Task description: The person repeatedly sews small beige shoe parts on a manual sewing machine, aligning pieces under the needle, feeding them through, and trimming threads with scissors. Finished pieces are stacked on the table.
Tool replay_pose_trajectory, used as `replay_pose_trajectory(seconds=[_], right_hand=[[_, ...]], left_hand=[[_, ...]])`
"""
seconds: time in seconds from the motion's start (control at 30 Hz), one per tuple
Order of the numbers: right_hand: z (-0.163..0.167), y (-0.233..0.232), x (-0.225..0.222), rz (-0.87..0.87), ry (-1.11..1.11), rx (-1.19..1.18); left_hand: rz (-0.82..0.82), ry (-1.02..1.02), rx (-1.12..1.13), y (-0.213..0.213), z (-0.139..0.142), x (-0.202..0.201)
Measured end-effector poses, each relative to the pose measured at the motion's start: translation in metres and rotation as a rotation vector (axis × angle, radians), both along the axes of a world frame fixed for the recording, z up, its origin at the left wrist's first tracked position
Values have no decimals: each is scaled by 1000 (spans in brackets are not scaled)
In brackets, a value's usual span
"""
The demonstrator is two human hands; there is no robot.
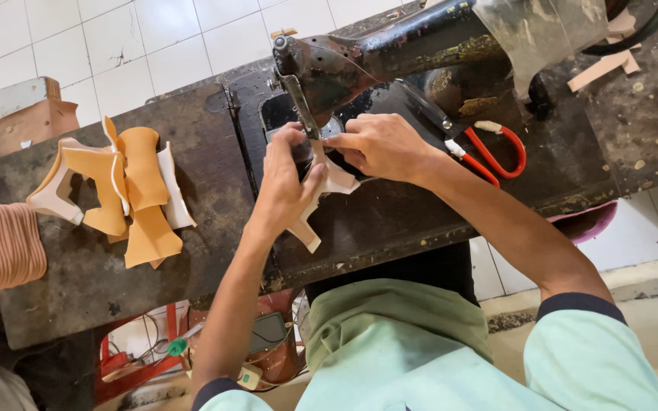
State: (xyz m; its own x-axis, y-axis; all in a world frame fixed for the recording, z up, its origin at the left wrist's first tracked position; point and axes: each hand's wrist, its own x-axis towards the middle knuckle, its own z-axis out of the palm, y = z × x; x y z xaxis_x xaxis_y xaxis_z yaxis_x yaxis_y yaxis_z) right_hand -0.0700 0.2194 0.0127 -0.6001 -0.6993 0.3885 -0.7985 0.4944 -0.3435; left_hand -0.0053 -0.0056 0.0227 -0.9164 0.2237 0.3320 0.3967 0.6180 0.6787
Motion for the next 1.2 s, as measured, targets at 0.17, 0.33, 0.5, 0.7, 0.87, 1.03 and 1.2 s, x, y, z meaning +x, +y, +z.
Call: replay_pose_trajectory(seconds=[0.17,0.33,0.5,0.7,0.87,1.03,1.2], right_hand=[[-1,-1,0,1,-27,-18],[-2,0,-3,15,-60,-57],[-4,1,-4,14,-79,-72],[-5,1,-4,7,-50,-32],[-4,1,-5,26,-22,-30],[-3,2,-3,33,-36,-31],[-6,1,-4,32,-17,-24]], left_hand=[[31,-65,6,-6,-4,-9],[34,9,-18,-6,-8,-17],[39,-7,8,-8,-9,-25],[30,-51,47,-13,-7,-28],[99,143,-60,2,-5,-12],[229,148,-150,18,-6,10],[226,71,-109,14,-8,4]])
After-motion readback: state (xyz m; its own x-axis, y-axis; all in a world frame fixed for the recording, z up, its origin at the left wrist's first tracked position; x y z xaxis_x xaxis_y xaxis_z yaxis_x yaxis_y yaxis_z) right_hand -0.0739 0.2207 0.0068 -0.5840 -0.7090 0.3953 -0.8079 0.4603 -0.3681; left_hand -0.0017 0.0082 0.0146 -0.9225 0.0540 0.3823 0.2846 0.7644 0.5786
